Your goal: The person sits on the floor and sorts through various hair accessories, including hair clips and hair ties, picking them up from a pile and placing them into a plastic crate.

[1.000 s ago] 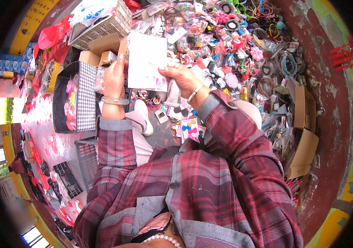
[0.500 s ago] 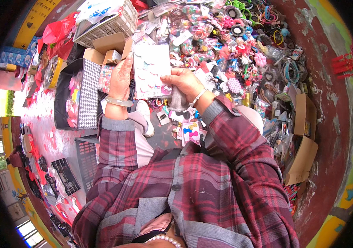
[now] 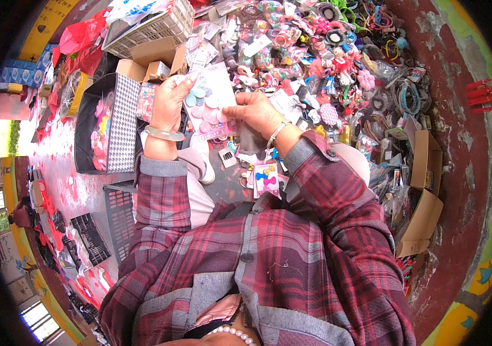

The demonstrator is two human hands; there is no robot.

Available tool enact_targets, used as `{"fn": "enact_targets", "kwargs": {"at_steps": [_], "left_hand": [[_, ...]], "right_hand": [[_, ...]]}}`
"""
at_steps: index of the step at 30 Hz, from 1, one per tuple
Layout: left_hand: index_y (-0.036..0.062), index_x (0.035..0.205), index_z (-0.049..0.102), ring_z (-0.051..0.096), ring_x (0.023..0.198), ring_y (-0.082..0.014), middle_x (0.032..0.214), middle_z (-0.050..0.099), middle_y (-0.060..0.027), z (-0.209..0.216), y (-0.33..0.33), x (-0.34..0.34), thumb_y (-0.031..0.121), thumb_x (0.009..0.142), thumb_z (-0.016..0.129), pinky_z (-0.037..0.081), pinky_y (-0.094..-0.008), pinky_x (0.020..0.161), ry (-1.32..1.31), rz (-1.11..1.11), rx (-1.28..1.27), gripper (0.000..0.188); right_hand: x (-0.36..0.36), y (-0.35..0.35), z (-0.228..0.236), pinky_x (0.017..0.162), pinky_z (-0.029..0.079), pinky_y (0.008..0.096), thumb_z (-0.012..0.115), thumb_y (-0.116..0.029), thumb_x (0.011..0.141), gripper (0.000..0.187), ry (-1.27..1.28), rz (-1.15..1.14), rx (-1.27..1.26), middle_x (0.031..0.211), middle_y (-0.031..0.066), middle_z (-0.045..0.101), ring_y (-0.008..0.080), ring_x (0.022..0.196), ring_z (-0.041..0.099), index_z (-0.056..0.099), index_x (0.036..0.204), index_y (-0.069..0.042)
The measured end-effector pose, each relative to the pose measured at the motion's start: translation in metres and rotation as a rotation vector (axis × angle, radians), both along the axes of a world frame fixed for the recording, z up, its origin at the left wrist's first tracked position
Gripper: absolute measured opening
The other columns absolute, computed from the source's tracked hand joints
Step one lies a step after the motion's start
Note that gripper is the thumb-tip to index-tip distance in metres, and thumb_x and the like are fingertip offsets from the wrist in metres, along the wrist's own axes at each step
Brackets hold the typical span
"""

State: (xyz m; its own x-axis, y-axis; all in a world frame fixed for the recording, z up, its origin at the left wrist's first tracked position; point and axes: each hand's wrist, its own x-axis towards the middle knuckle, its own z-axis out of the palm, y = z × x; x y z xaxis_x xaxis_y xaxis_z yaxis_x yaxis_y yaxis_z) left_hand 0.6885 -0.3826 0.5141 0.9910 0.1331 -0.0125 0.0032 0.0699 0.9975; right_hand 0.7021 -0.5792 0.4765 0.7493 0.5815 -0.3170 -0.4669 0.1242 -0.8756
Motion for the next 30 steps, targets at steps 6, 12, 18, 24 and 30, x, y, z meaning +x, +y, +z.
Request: {"fn": "enact_targets", "kwargs": {"at_steps": [6,12,18,24,30], "left_hand": [[-0.0021,0.093,0.06,0.058,0.069,-0.0083,0.083,0.063,-0.0038,-0.011,0.016,0.002,0.011,0.084,0.059,0.046,-0.0201,0.062,0.042,-0.025,-0.03,0.016],[-0.0025,0.084,0.062,0.051,0.063,-0.0054,0.075,0.061,-0.0016,0.008,0.006,-0.007,0.009,0.081,0.061,0.04,-0.0194,0.055,0.025,0.032,-0.04,0.012],[-0.0032,0.08,0.064,0.045,0.057,-0.003,0.066,0.057,0.0034,-0.007,0.005,-0.003,0.007,0.08,0.06,0.035,-0.0192,0.05,-0.011,0.081,0.176,0.011],[-0.0006,0.083,0.061,0.044,0.056,-0.0014,0.068,0.056,0.0035,-0.01,-0.016,-0.002,0.008,0.083,0.057,0.033,-0.017,0.048,-0.025,0.063,0.001,0.009],[0.0033,0.088,0.055,0.052,0.061,-0.0051,0.077,0.059,-0.0001,-0.018,-0.024,0.002,0.007,0.086,0.054,0.04,-0.0177,0.052,0.018,-0.053,-0.333,0.004]], "right_hand": [[0.001,-0.001,0.005,0.064,0.046,0.0245,0.066,-0.01,0.078,0.023,-0.011,-0.015,0.04,0.083,0.0042,0.064,0.0097,0.07,0.057,0.063,0.097,0.003],[0.013,-0.011,0.023,0.063,0.046,0.0232,0.066,-0.016,0.079,0.025,-0.202,0.128,-0.311,0.083,0.0031,0.063,0.009,0.07,0.057,0.062,0.097,0.0],[0.025,-0.013,0.003,0.065,0.045,0.0231,0.069,-0.014,0.075,0.018,-0.645,-0.37,-0.192,0.078,0.0042,0.062,0.01,0.073,0.057,0.065,0.088,-0.002],[0.009,-0.003,0.011,0.064,0.047,0.0292,0.064,-0.013,0.072,0.011,-0.921,-0.385,-0.411,0.074,0.0067,0.062,0.0206,0.072,0.06,0.068,0.082,-0.008],[0.008,-0.003,0.012,0.065,0.047,0.0308,0.063,-0.016,0.073,0.013,-0.924,-0.421,-0.487,0.073,0.0069,0.061,0.0228,0.073,0.06,0.068,0.083,-0.009]]}}
